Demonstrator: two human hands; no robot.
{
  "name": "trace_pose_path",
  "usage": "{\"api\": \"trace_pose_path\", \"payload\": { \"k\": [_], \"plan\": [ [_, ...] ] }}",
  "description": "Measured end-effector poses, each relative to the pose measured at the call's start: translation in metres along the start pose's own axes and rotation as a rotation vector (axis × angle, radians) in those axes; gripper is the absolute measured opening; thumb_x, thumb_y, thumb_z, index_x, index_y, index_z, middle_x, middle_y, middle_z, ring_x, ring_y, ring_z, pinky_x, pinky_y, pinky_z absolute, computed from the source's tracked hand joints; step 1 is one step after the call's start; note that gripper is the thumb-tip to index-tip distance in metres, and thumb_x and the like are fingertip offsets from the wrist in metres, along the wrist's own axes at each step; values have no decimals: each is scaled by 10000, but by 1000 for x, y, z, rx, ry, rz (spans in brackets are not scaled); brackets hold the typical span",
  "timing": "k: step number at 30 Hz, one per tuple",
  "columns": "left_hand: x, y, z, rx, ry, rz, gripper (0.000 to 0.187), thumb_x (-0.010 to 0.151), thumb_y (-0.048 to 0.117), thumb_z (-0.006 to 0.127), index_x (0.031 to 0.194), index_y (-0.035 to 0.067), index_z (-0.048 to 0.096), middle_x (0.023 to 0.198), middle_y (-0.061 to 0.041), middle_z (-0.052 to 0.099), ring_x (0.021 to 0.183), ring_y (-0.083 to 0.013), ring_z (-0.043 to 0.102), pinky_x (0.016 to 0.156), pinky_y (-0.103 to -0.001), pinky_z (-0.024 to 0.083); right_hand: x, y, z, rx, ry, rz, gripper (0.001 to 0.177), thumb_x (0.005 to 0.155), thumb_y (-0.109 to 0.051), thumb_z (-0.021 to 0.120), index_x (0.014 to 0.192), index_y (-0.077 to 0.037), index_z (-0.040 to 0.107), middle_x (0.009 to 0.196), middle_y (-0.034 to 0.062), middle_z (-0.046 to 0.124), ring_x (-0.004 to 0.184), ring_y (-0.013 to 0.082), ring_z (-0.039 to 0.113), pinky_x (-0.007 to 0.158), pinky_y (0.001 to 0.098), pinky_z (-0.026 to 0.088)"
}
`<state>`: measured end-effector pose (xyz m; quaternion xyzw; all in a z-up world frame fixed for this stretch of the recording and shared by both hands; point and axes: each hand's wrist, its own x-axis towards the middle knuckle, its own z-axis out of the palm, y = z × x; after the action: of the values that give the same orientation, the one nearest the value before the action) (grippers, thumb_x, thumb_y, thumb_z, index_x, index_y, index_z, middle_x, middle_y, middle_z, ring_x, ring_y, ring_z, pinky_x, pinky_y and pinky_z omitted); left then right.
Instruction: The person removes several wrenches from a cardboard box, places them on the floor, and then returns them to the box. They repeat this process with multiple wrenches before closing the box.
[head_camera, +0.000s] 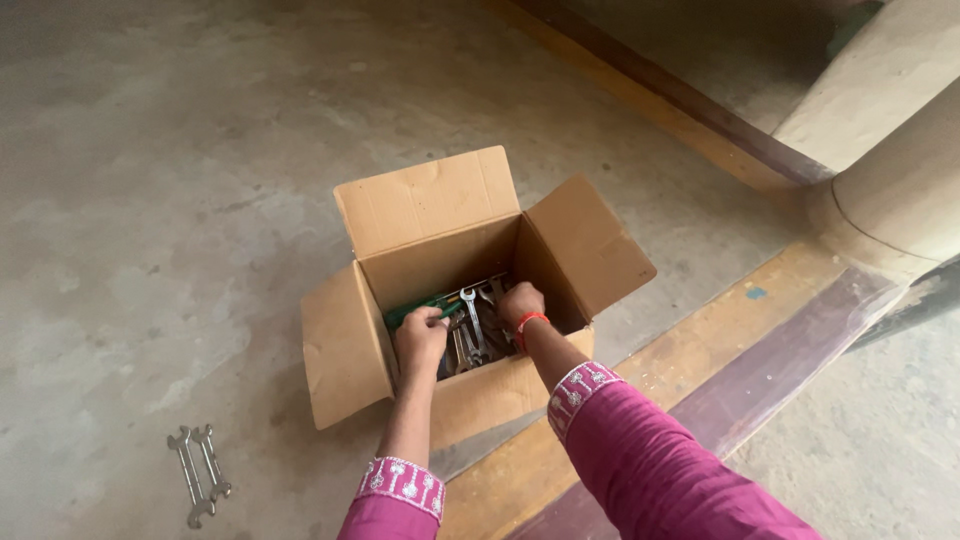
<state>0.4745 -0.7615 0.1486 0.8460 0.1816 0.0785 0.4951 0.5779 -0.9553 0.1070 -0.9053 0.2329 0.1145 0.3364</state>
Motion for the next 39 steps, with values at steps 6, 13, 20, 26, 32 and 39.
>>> {"api": "trace_pose_path", "payload": {
  "k": [6, 13, 20, 26, 32, 39],
  "plan": [
    [2, -6, 3, -24, 3, -24, 255, 824, 176, 782, 1065, 94, 785, 967, -161, 778, 938, -281, 767, 862, -372, 569, 5, 11, 12, -55, -150, -13, 303, 795, -128, 755, 1068, 3, 766, 1097, 246, 732, 1055, 359, 731, 878, 409, 601],
    [24, -33, 15, 144, -76, -34, 278, 784, 248, 829, 1022, 107, 796, 990, -163, 775, 972, -319, 742, 890, -392, 564, -34, -11, -4, -43, -246, -277, 290, 800, -83, 754, 1080, -122, 821, 996, 146, 796, 856, 264, 739, 748, 349, 578],
    [37, -62, 25, 141, -28, -5, 251, 794, 237, 801, 990, 80, 795, 984, -200, 753, 980, -367, 724, 874, -427, 564, -21, -21, 25, 145, -595, -217, 399, 827, 60, 705, 1156, -157, 772, 909, 41, 762, 712, 138, 690, 592, 305, 586],
    [54, -83, 33, 161, -9, -76, 208, 809, 238, 772, 937, 77, 802, 969, -188, 762, 979, -363, 727, 887, -427, 560, 2, -16, 56, -153, -560, -446, 173, 866, -20, 710, 1014, -24, 799, 839, 107, 737, 678, 194, 637, 581, 334, 521],
    [63, -86, 36, 131, -19, -147, 197, 809, 238, 771, 931, 89, 810, 965, -179, 764, 976, -350, 733, 894, -415, 560, -16, -33, 39, 29, -344, -326, 135, 785, -59, 803, 912, -100, 827, 818, 67, 772, 712, 156, 710, 661, 329, 595],
    [59, -82, 32, 105, 64, -87, 231, 818, 232, 778, 972, 62, 799, 971, -223, 748, 980, -379, 722, 898, -430, 555, -21, -46, 27, 7, -142, -612, 175, 793, -17, 725, 899, -108, 831, 880, 140, 776, 810, 254, 754, 764, 349, 595]
  ]
}}
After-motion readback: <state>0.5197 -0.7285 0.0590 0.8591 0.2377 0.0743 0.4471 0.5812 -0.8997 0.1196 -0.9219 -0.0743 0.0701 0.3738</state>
